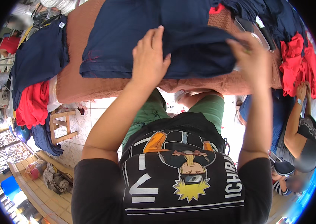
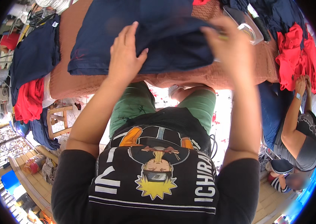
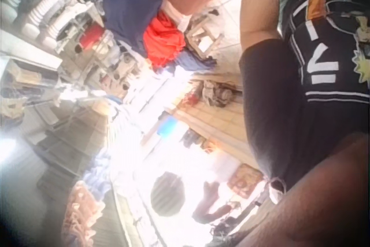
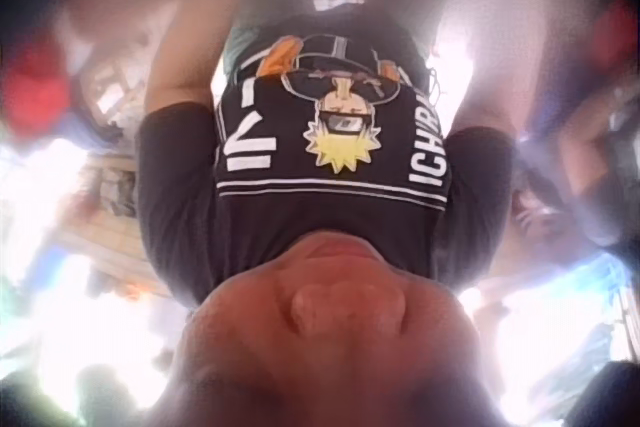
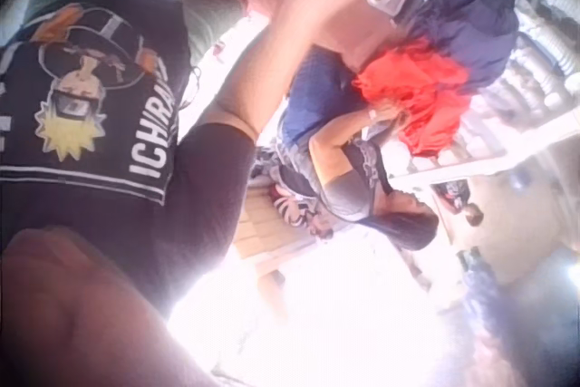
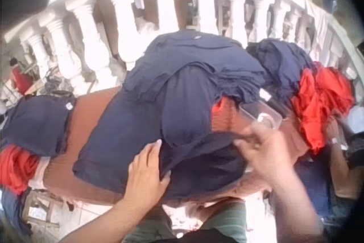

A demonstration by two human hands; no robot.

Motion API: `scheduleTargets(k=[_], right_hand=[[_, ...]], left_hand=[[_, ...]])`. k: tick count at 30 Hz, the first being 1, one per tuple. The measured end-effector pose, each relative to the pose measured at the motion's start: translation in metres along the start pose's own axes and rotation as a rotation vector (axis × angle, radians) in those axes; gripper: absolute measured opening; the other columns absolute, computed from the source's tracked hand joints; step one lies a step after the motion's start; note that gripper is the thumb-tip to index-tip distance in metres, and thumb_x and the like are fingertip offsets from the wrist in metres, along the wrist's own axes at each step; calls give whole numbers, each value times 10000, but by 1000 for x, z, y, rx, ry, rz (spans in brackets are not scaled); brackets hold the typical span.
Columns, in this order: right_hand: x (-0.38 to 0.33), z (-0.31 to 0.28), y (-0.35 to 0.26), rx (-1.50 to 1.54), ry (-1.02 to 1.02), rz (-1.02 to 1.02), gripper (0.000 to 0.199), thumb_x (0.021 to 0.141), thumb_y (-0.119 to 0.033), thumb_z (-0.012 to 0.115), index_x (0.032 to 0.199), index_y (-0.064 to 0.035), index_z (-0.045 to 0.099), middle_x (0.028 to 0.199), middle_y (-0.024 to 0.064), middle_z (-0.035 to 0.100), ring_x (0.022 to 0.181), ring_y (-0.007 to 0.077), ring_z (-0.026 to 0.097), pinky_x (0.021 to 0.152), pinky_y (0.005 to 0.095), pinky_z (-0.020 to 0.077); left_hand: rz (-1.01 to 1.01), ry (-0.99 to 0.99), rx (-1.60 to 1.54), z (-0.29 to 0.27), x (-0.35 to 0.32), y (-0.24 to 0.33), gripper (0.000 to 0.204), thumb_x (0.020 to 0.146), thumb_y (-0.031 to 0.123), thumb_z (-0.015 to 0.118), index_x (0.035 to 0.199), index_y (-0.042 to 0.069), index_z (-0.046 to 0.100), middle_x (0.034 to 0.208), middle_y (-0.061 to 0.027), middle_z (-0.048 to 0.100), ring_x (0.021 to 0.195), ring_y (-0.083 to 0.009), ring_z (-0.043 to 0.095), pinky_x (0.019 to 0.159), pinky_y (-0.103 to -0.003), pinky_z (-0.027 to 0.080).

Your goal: The person cleans dark shirts by hand using small shears to remove loose threads from the neckline and labels.

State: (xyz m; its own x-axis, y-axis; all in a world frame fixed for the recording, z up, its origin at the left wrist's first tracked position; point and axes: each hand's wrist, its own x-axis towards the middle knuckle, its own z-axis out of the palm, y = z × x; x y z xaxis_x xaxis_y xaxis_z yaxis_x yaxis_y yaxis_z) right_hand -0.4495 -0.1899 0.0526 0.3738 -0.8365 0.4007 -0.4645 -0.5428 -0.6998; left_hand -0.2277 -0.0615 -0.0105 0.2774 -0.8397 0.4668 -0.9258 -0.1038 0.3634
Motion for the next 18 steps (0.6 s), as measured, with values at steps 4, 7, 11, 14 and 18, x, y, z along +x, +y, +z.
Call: scheduleTargets(k=[4,7,11,14,18], right_hand=[[4,-92,-16,-691,-499,-79,311,720,-146,805,966,-11,670,876,178,697,794,343,680,707,395,521],[-3,-55,-53,-367,-579,-249,387,713,-187,818,1032,-36,659,943,187,698,838,350,691,727,420,530],[1,15,-49,-300,-521,-350,312,799,-144,750,1089,-82,651,955,157,699,829,322,697,712,393,538],[12,12,-27,-62,-180,-341,236,813,-91,729,1040,-65,671,935,114,707,754,275,694,682,358,531],[15,-39,52,87,-32,-117,206,836,-46,711,1041,-35,687,895,87,669,816,136,602,747,271,484]], left_hand=[[143,-69,-228,-9,-4,12,353,743,29,667,1088,105,670,1050,-72,659,983,-290,618,867,-402,500],[119,45,-316,-9,5,27,264,736,29,662,981,109,714,964,-55,676,890,-269,636,792,-375,531],[132,145,-412,-20,14,35,348,707,-1,671,1033,120,699,1021,-53,666,949,-277,619,841,-376,502],[140,251,-41,-39,11,7,447,688,-30,663,1105,131,662,1105,-60,645,1023,-300,598,910,-393,465],[-127,166,37,-54,-29,-84,485,663,-15,685,1118,147,637,1164,-31,613,1127,-266,558,1014,-459,342]])
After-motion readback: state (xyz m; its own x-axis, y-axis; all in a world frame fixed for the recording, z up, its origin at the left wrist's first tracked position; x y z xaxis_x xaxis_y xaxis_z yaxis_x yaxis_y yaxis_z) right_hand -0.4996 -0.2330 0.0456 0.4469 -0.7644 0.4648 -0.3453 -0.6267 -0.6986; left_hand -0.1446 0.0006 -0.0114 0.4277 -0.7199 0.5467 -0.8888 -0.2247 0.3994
